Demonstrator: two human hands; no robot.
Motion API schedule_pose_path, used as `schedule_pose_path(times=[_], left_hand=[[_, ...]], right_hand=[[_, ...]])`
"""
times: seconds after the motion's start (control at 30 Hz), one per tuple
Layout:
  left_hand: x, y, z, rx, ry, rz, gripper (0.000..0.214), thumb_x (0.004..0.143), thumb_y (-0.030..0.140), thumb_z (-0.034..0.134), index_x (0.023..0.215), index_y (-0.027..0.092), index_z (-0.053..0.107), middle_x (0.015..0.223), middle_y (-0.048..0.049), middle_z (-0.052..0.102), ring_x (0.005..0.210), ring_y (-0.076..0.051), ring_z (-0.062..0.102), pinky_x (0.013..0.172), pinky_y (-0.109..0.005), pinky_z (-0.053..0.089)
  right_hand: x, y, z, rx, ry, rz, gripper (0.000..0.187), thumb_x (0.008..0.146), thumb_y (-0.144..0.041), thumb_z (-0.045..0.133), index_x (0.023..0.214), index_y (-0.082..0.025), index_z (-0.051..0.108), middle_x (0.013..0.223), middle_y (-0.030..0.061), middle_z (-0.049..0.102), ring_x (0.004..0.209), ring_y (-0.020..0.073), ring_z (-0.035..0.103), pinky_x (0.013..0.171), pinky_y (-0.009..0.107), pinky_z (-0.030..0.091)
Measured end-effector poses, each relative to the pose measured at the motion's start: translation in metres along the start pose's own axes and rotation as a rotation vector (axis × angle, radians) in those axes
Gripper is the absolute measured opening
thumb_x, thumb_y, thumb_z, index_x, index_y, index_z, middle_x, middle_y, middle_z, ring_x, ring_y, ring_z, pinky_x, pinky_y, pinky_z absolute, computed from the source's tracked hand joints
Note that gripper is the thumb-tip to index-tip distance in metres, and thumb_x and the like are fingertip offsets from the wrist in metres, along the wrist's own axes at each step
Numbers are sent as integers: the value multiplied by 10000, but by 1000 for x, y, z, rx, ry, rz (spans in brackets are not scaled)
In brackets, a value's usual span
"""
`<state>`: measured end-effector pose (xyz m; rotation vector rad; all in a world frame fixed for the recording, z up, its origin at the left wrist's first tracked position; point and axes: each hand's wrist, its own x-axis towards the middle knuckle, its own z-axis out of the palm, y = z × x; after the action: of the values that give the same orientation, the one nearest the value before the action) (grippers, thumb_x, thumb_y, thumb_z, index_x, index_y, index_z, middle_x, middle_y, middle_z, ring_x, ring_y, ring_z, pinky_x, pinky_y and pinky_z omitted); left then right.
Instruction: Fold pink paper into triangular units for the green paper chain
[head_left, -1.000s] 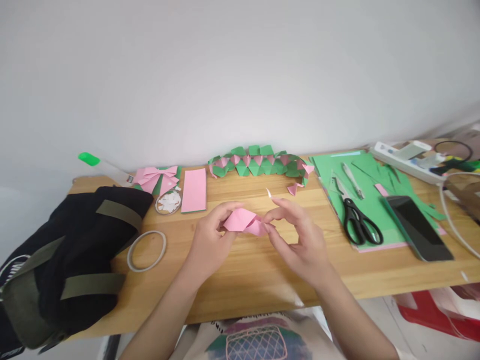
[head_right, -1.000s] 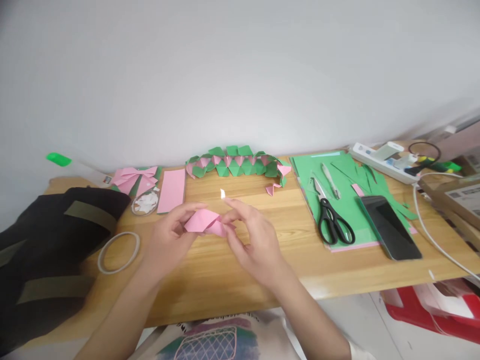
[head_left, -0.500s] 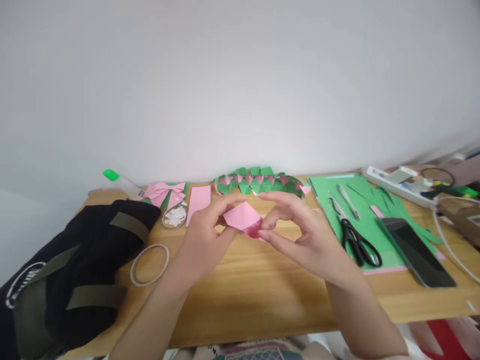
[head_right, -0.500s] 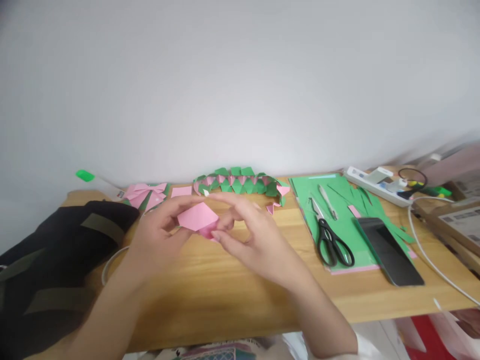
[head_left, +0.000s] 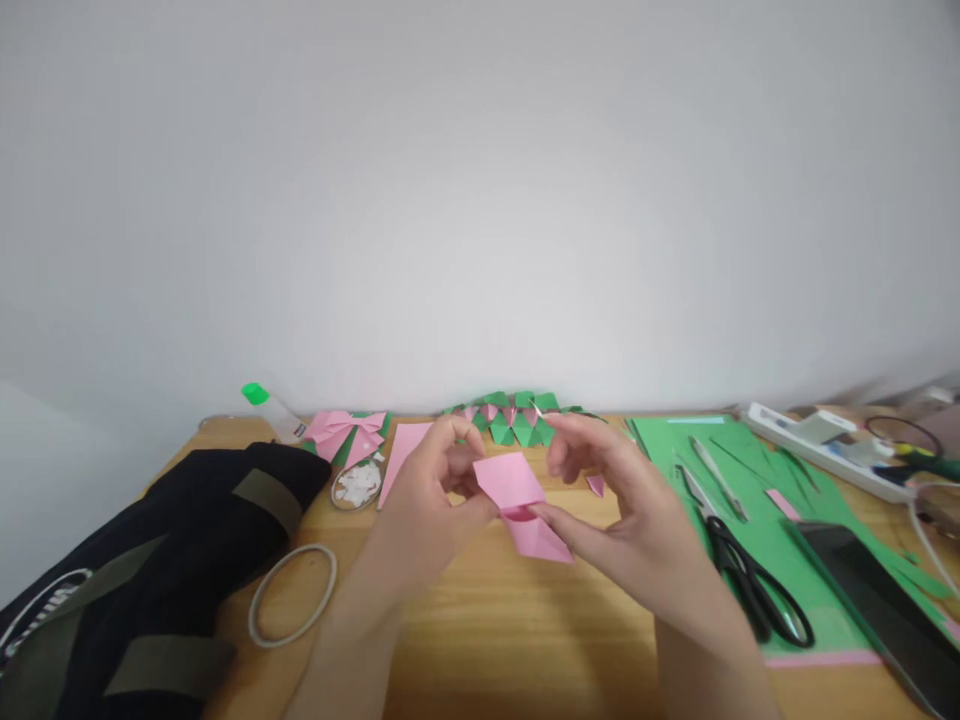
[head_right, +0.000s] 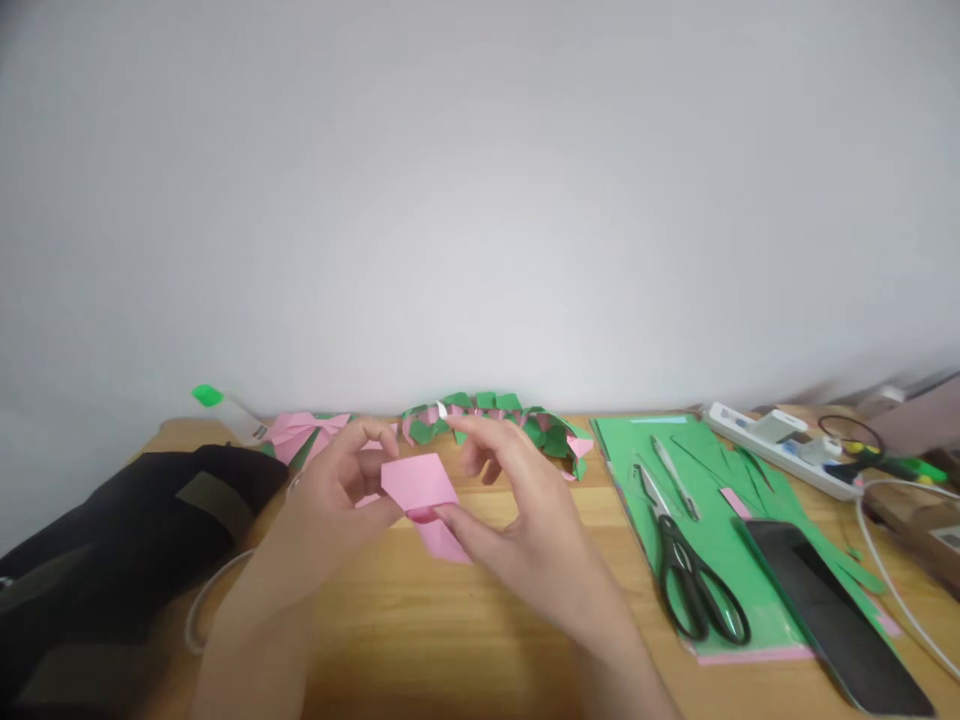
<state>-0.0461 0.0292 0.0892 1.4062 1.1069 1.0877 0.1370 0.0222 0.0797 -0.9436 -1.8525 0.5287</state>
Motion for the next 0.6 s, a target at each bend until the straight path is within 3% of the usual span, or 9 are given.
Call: schedule_pose_path(times=[0.1, 0.27, 0.43, 0.6], left_hand=[[2, -4, 1, 3, -20, 8, 244, 715, 67, 619, 827, 228, 474, 673, 71, 691, 575, -93, 598, 558, -183, 437], [3, -8, -1, -81, 5, -32, 277, 713, 78, 654, 837, 240, 467, 654, 76, 684, 575, -116, 657, 529, -187, 462], [2, -8, -4, -66, 78, -13, 231, 719, 123, 702, 770, 224, 501, 890, -8, 763, 683, -159, 724, 581, -237, 540], [1, -10, -9, 128, 125, 143, 148, 744, 122, 707, 643, 220, 663, 1068, -46, 759, 1066, -245, 693, 666, -256, 580]], right_hand=[[0, 3, 4, 51, -46, 70, 627, 799, -107, 711, 1332, -336, 473, 910, 10, 645, 767, 159, 630, 670, 293, 556], [1, 8, 12, 389, -31, 312, 604, 790, -57, 652, 1294, -331, 466, 898, -16, 618, 648, 104, 629, 608, 254, 566], [5, 13, 15, 540, -26, 443, 594, 760, -102, 688, 1275, -279, 450, 854, -20, 611, 641, 99, 602, 577, 244, 535], [8, 16, 14, 594, -6, 459, 599, 750, -136, 711, 1262, -269, 431, 833, -25, 615, 627, 95, 603, 563, 233, 528]])
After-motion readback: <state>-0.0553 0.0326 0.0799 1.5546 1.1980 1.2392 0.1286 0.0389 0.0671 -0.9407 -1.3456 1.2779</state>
